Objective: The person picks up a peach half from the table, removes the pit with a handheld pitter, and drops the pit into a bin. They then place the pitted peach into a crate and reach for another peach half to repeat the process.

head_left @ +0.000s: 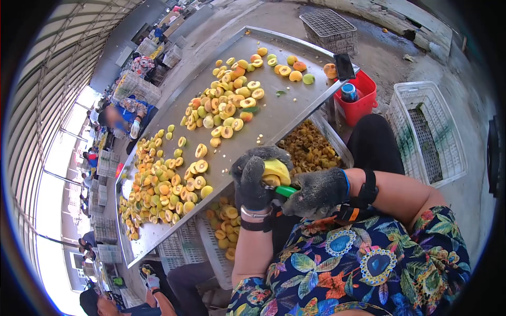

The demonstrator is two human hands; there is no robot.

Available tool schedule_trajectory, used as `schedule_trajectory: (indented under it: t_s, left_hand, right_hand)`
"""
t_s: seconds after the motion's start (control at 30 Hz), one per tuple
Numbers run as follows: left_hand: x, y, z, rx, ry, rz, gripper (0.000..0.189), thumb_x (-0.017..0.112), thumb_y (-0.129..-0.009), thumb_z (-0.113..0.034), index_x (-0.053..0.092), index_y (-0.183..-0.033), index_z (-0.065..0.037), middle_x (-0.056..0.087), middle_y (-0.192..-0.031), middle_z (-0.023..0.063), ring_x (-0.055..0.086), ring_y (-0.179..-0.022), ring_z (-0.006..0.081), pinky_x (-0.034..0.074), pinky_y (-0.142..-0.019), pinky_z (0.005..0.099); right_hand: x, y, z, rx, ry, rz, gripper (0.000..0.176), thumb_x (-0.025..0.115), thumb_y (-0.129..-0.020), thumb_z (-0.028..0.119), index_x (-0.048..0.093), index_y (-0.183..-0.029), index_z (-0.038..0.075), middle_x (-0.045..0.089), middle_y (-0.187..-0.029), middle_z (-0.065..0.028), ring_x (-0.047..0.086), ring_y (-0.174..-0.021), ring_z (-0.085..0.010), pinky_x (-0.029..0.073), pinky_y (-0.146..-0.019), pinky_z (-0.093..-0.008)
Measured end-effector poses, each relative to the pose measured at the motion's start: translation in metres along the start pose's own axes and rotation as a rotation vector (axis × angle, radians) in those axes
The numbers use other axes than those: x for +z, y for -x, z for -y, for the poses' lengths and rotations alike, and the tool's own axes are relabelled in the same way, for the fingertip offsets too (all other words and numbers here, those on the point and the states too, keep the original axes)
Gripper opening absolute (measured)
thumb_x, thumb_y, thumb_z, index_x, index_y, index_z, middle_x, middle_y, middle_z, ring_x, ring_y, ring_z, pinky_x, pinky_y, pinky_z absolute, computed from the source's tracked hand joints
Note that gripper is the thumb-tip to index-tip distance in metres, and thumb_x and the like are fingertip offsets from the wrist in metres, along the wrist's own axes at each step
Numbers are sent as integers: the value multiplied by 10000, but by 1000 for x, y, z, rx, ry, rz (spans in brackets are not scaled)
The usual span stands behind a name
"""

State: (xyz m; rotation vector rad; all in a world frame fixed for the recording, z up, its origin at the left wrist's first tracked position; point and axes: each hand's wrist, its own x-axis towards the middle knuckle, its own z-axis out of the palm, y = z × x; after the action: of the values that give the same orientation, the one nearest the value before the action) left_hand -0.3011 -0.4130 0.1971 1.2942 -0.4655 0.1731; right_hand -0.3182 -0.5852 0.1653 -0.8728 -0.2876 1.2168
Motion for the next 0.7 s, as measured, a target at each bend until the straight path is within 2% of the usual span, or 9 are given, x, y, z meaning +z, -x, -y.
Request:
schedule_trajectory:
  t_s: [0.07, 0.17, 0.23, 0.4, 0.47, 0.53, 0.57, 0.63, 0.7]
  left_hand:
    - [7, 1, 12, -15, 188, -38, 473, 584, -921, -379, 668, -1054, 68, 701, -914, 190, 687, -769, 244, 566, -718, 351]
    - [0, -9, 17, 156, -101, -16, 381, 603, -952, -273, 637, -1119, 67, 705, -939, 145, 695, -813, 238, 572, -724, 368]
    - [-18, -10, 21, 468, -872, -1, 287, 611, -960, -178, 645, -1119, 58, 712, -939, 114, 697, -837, 217, 571, -735, 364]
    - [-64, 22, 28, -117, -643, -274, 202, 615, -929, -151, 666, -1038, 11, 719, -896, 139, 703, -797, 276, 558, -709, 356]
    - [-89, 40, 26, 188, -998, -224, 177, 587, -954, -90, 699, -1046, 10, 723, -920, 122, 703, -833, 224, 557, -759, 330]
    - [-105, 55, 6, 224, -1040, -192, 182, 577, -957, -52, 715, -1063, 2, 724, -937, 124, 701, -857, 204, 555, -782, 318]
    - [-129, 72, -1, -156, -738, -286, 250, 569, -945, -20, 674, -1173, -27, 719, -1028, 155, 707, -880, 223, 558, -773, 331]
    - [-182, 116, 5, -126, -1205, -144, 285, 589, -947, -82, 636, -1226, -47, 703, -1069, 172, 706, -880, 249, 563, -769, 349]
    - [-242, 165, 30, -91, -1559, 71, 300, 609, -949, -141, 620, -1236, -55, 692, -1079, 180, 702, -873, 268, 565, -768, 361]
  right_hand:
    - [-7, -4, -8, -144, 1, 42, 201, 678, -956, 244, 624, -1025, 63, 496, -634, 31, 438, -454, -72, 332, -391, -233]
    - [-8, -2, -2, -203, -56, 26, 213, 693, -945, 212, 621, -1055, 43, 500, -645, 34, 452, -485, -63, 342, -404, -230]
    - [-2, 7, 8, -183, -83, -24, 220, 707, -934, 204, 625, -1052, 37, 522, -661, 22, 477, -501, -71, 356, -414, -229]
    - [-24, -13, -3, 71, -105, 331, 396, 821, -807, 283, 646, -1034, 10, 669, -813, -36, 602, -624, -89, 481, -527, -222]
    - [-30, -17, 3, -1, -73, 198, 402, 822, -804, 300, 648, -1025, 13, 665, -817, -31, 606, -651, -86, 484, -555, -221]
    - [-53, -25, 6, -19, 33, 61, 391, 821, -803, 304, 650, -1003, 15, 660, -844, -22, 614, -703, -80, 489, -606, -223]
    - [-60, -22, 9, 77, 82, -96, 395, 825, -794, 307, 654, -1023, 34, 647, -840, 6, 612, -722, -81, 500, -642, -242]
    - [-89, -19, 5, 1, 473, -262, 391, 803, -796, 327, 664, -1010, 31, 670, -799, -37, 645, -707, -152, 523, -662, -307]
    - [-120, -25, -6, 367, 1065, -536, 369, 746, -815, 324, 674, -1006, 18, 700, -794, -141, 694, -756, -285, 537, -708, -394]
